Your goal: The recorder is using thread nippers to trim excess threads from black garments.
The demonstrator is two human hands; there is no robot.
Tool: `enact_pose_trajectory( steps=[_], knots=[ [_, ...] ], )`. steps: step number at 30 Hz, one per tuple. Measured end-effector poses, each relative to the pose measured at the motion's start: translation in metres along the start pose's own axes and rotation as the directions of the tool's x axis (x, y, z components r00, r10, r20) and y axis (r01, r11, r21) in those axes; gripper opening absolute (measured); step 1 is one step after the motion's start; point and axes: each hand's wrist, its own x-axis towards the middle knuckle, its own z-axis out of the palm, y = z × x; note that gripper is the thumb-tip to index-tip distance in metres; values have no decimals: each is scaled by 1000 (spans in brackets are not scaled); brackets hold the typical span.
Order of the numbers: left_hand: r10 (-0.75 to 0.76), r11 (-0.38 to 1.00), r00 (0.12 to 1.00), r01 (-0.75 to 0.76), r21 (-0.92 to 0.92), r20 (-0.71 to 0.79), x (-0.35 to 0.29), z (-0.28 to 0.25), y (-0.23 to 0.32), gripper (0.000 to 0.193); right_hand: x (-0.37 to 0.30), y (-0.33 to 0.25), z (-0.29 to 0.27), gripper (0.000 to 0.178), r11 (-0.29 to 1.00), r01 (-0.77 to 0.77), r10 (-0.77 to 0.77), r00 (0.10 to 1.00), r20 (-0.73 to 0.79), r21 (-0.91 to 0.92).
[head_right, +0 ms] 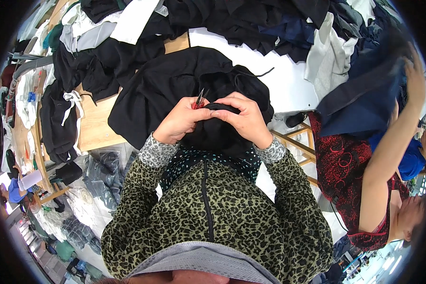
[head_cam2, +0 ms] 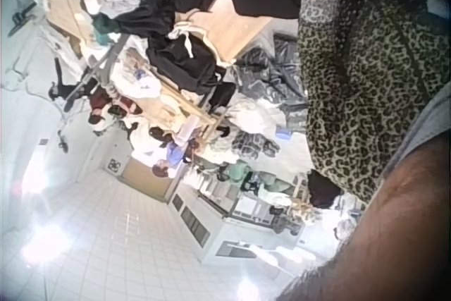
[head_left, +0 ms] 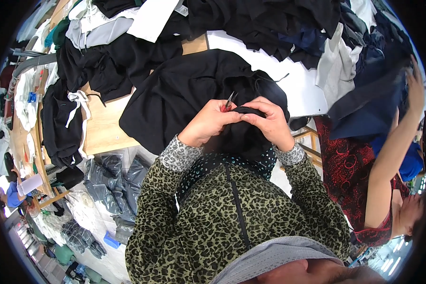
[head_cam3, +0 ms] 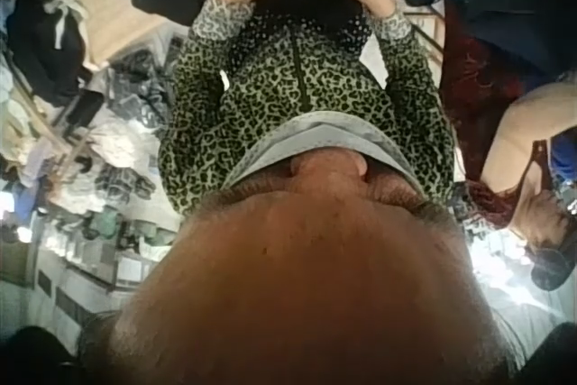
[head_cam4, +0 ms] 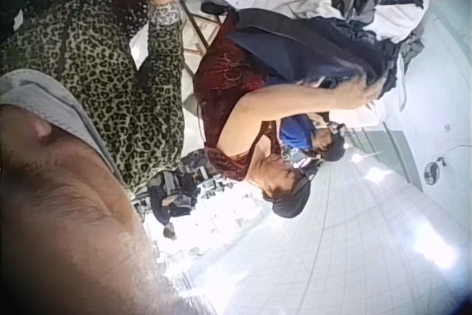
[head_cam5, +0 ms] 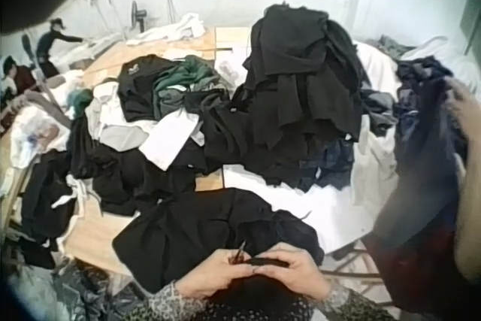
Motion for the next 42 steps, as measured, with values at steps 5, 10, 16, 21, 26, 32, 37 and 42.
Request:
enact_pose_trajectory(
  steps=[5, 10, 16, 21, 26, 32, 37, 42],
  knots=[
    [56, 995, 998, -55, 77, -10, 2, -1, -1, 14, 0, 2, 3, 18, 969, -109, 109, 994, 12, 220],
    [237, 948, 971, -226, 223, -24, 7, -2, -9, 17, -2, -1, 5, 13, 932, -152, 151, 988, 28, 330],
    [269, 935, 963, -257, 246, -15, 9, 0, -11, 21, -3, 5, 9, 10, 890, -114, 146, 989, -39, 442],
    [316, 908, 948, -311, 280, 29, 10, -2, -14, 35, -2, 6, 6, 9, 973, -22, 41, 996, -78, 230],
    [571, 717, 820, -524, 460, 42, -2, -1, -1, 34, -2, 4, 0, 11, 996, 74, -71, 995, -76, 41],
    [766, 278, 623, -540, 794, 156, 2, 10, -5, 11, -2, 1, 0, 16, 988, 119, -122, 992, -27, -94],
    [602, 654, 798, -503, 565, 13, 13, 7, -5, 12, -2, 1, -5, 14, 996, 64, -64, 998, -2, -60],
    [497, 775, 858, -372, 511, -129, -5, 4, 6, 35, -3, 5, -8, 12, 996, 12, -7, 998, -59, 87]
  ],
)
